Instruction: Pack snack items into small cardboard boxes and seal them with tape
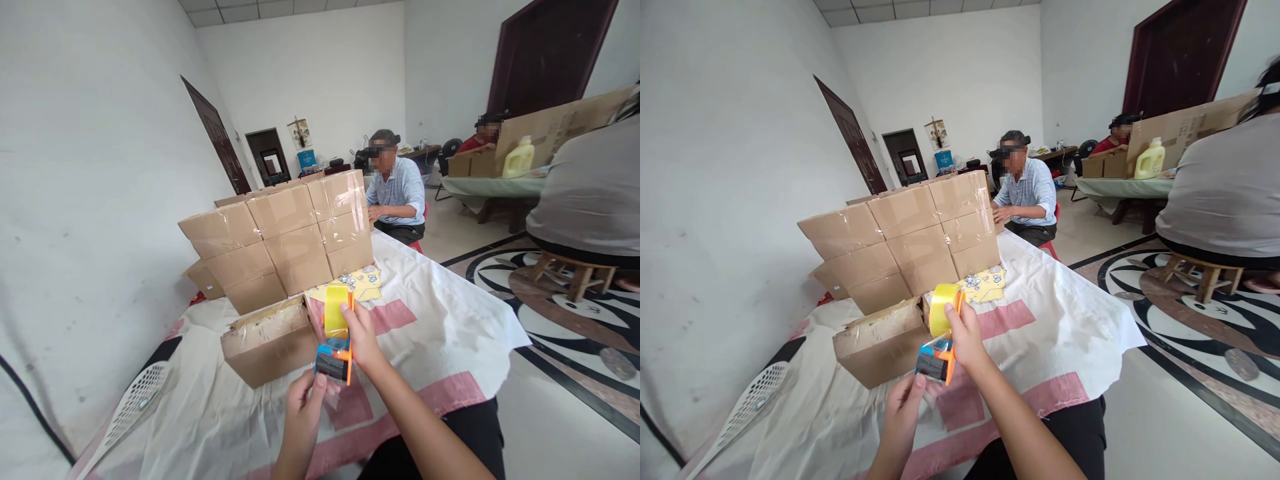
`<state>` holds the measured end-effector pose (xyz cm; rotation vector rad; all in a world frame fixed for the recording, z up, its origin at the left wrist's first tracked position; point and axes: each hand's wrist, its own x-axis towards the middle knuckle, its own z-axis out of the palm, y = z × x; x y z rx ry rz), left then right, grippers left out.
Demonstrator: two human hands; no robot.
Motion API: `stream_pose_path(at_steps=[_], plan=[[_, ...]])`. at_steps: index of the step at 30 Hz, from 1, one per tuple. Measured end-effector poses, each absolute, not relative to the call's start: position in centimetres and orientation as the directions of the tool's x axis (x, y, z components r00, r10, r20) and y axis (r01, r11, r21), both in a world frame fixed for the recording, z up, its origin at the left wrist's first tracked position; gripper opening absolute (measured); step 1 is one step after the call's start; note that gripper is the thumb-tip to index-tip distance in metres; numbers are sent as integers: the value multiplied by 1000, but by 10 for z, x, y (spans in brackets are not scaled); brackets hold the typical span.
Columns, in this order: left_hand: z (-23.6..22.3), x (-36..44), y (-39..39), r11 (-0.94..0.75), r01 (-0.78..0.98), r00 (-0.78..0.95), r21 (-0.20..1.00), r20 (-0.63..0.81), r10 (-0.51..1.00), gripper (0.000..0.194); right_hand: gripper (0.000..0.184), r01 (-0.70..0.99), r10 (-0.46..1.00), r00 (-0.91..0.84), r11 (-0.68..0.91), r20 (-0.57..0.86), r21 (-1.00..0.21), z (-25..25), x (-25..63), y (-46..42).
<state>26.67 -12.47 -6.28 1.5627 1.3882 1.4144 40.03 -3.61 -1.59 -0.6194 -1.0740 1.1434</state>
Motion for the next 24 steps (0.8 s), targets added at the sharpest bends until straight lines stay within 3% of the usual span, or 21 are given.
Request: stream_pose_path(at_steps=[10,14,19,21,24], plan=[[-72,261,-121,-392,368,-93,843,453,887,61,41,-440,950,27,291,311,-850,-7,404,-38],[-64,256,-123,-446,501,-88,742,556,826,57,39,-390,941,9,314,337,-866,-10,403,-38],[-53,248,-129,-510,678,-16,530,704,710,50,38,-322,932,-7,340,362,-883,-15,401,-36],[-54,246,-131,-491,690,-39,532,704,709,45,38,-312,930,-22,342,366,-886,-15,399,-36],[-60,245,-131,-413,612,-83,675,573,815,34,38,-311,923,-44,351,383,-883,-15,398,-37]])
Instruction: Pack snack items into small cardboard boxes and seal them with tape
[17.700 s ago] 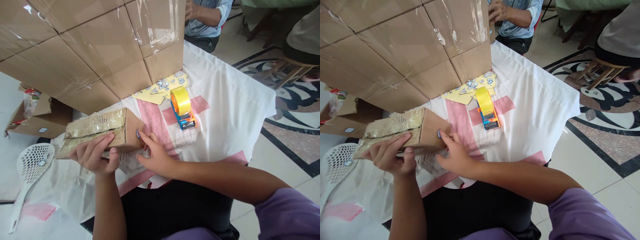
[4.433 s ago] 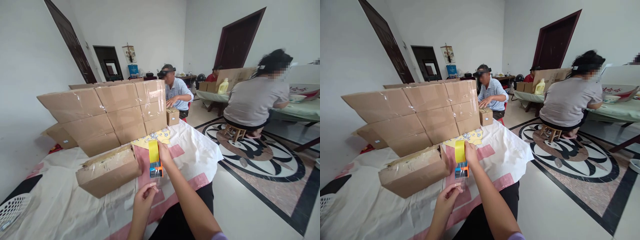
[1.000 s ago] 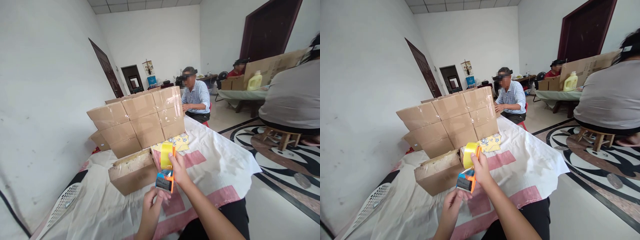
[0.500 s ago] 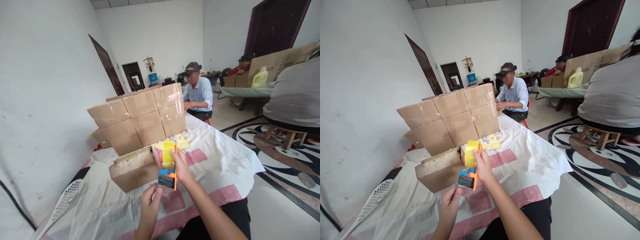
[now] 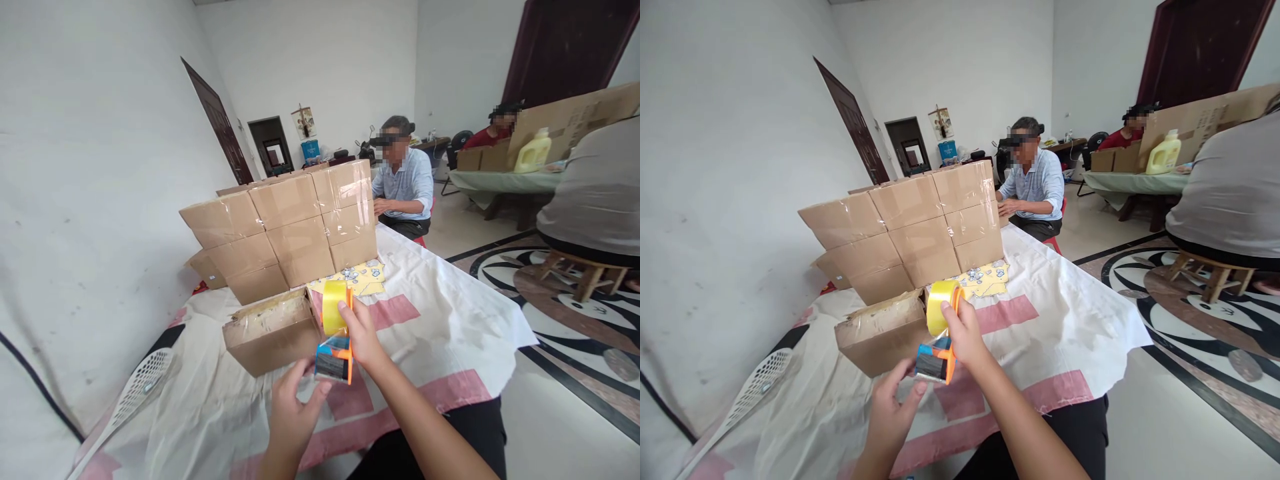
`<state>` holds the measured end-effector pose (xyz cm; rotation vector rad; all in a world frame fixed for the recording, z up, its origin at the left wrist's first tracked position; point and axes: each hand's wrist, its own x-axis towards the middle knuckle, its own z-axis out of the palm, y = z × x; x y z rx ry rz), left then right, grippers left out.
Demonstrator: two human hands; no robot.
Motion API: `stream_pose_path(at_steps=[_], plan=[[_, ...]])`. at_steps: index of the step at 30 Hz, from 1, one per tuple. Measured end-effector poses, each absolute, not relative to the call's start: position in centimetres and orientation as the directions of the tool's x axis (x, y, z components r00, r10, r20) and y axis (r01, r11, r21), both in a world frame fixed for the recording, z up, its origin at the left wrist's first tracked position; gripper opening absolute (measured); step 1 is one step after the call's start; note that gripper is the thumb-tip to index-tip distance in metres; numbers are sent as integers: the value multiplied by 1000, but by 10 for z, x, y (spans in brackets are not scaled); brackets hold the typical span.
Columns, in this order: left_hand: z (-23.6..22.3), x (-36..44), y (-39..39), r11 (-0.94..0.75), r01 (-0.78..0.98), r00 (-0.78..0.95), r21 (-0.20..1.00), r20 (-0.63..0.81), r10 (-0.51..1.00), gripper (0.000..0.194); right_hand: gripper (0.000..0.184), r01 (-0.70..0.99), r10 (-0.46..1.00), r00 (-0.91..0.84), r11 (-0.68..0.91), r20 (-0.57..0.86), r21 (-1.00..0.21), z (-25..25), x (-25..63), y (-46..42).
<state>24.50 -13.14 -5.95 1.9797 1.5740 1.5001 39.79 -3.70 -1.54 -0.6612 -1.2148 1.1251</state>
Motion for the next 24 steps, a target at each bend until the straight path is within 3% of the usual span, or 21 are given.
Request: stream_pose_path(at_steps=[3,6,16,21,24], plan=[[-65,247,-129,-278,399,-76,874,333,940,37,39,-312,928,-27,346,373,-885,-16,397,-38],[-65,248,-127,-222,268,-43,937,242,969,42,39,-311,939,-7,325,344,-893,-17,396,-38],[-66,247,-130,-224,361,-35,905,253,967,45,39,-243,919,-11,379,393,-893,-16,405,-34],[-59,246,-123,-400,464,-73,790,484,872,39,39,-155,886,52,464,462,-872,-21,407,-30],[-62,247,-119,-350,359,-68,865,398,915,38,36,-181,890,98,457,446,-871,-22,406,-32]])
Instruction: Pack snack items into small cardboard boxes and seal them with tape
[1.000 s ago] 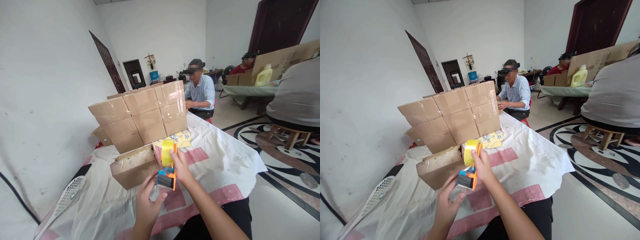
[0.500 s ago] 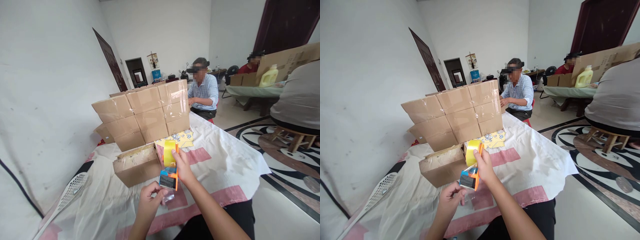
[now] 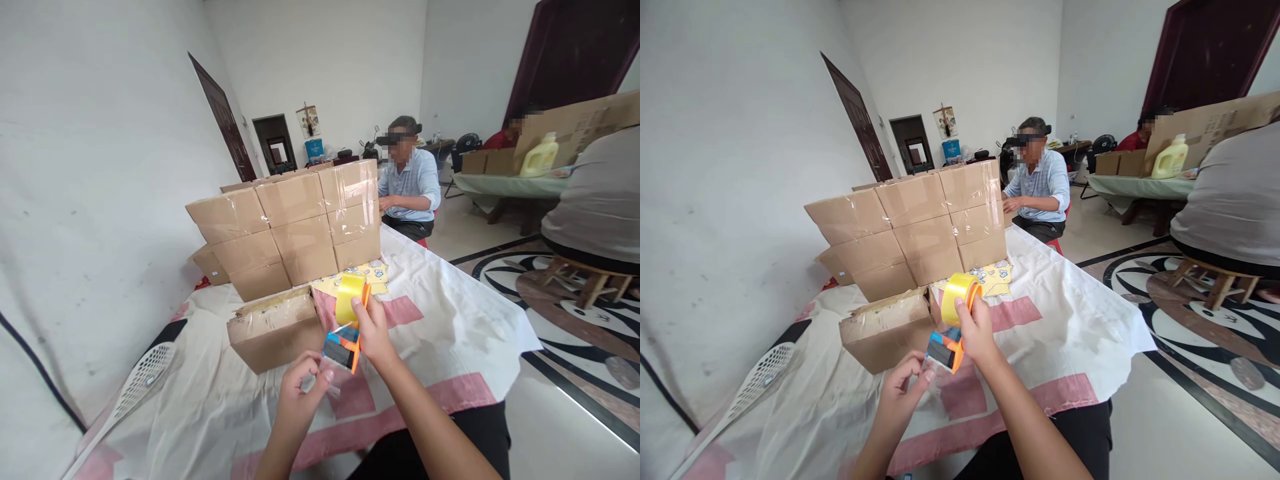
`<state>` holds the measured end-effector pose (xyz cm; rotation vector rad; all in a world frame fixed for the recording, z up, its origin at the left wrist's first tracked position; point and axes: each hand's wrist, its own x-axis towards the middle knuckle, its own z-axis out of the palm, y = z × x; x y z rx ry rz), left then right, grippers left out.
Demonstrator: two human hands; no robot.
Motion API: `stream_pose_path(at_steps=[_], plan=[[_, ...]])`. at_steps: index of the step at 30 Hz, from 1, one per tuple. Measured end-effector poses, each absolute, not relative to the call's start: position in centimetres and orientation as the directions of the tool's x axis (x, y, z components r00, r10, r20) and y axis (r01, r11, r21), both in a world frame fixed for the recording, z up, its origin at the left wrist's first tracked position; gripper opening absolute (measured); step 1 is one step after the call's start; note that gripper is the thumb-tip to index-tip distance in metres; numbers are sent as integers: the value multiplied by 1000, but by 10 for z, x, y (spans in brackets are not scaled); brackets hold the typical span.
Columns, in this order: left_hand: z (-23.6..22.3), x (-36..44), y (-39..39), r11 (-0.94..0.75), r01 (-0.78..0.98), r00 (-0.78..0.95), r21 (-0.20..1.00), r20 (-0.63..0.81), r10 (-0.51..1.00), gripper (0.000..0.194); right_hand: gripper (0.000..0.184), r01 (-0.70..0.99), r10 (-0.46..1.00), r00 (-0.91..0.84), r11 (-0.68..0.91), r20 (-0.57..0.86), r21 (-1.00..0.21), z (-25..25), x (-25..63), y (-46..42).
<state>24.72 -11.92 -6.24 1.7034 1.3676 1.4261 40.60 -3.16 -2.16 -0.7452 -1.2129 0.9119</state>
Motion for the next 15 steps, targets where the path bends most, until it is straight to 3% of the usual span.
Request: stream_pose_path(at_steps=[3,5,8,11,15], plan=[[-69,253,-120,-98,193,-58,976,111,992,40,36,-203,892,107,452,440,-868,-21,406,-33],[-70,257,-122,-4,126,-80,992,15,997,40,37,-206,890,107,457,444,-865,-20,407,-33],[-64,262,-124,9,94,-125,995,3,992,36,35,-205,886,108,464,452,-862,-19,408,-33],[-58,260,-125,21,102,-137,995,-7,991,47,35,-192,881,115,474,460,-859,-19,409,-33],[-60,255,-123,19,152,-101,988,-3,995,39,37,-194,884,151,466,443,-864,-18,409,-34]])
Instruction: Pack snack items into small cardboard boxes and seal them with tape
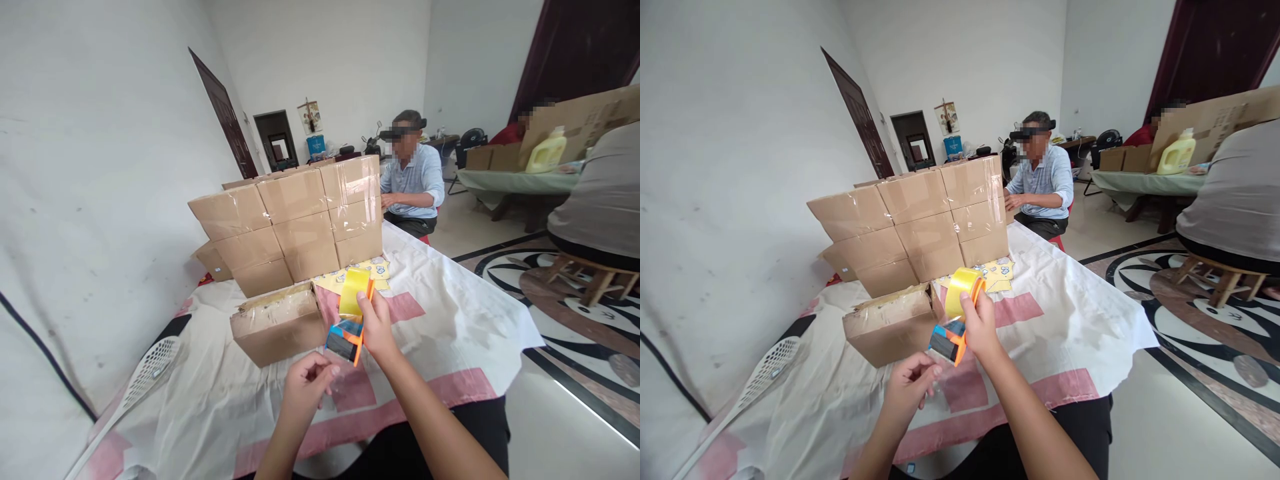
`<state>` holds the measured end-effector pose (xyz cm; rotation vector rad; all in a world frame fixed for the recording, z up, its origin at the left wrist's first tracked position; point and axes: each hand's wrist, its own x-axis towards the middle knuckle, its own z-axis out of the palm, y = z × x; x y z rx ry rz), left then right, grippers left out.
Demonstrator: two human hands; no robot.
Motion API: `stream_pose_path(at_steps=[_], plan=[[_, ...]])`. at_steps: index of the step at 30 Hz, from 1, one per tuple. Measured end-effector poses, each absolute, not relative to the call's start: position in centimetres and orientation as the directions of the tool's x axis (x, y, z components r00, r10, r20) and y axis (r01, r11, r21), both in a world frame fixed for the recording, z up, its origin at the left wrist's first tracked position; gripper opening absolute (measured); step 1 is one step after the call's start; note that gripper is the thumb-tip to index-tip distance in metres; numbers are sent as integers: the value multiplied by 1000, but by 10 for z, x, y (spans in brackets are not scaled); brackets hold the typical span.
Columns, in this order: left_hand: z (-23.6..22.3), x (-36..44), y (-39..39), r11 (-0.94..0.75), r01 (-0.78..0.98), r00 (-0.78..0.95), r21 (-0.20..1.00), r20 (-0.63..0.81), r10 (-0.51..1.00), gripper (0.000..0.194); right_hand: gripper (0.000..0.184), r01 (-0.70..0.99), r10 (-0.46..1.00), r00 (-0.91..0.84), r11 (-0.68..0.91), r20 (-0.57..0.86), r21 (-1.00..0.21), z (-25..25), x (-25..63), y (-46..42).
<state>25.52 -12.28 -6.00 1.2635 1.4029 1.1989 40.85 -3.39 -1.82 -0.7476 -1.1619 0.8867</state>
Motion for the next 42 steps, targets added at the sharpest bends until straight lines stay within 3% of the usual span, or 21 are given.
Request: stream_pose_path(at_steps=[8,14,19,24,31,42], plan=[[-57,256,-121,-26,177,-78,984,40,996,38,32,-495,969,94,244,228,-834,-16,397,-45],[-36,232,-160,-140,364,10,921,147,989,28,38,-541,984,-75,98,164,-835,-6,387,-82],[-22,226,-182,-149,441,-55,885,193,980,37,41,-531,988,3,132,154,-837,-4,379,-96],[-10,232,-180,37,313,-50,949,-23,998,42,43,-606,993,3,98,121,-790,-5,374,-85],[-12,227,-174,140,232,5,962,-145,989,48,42,-565,990,53,136,128,-814,-6,372,-78],[-4,225,-184,165,179,85,970,-182,980,49,31,-509,912,198,408,358,-758,-9,386,-77]])
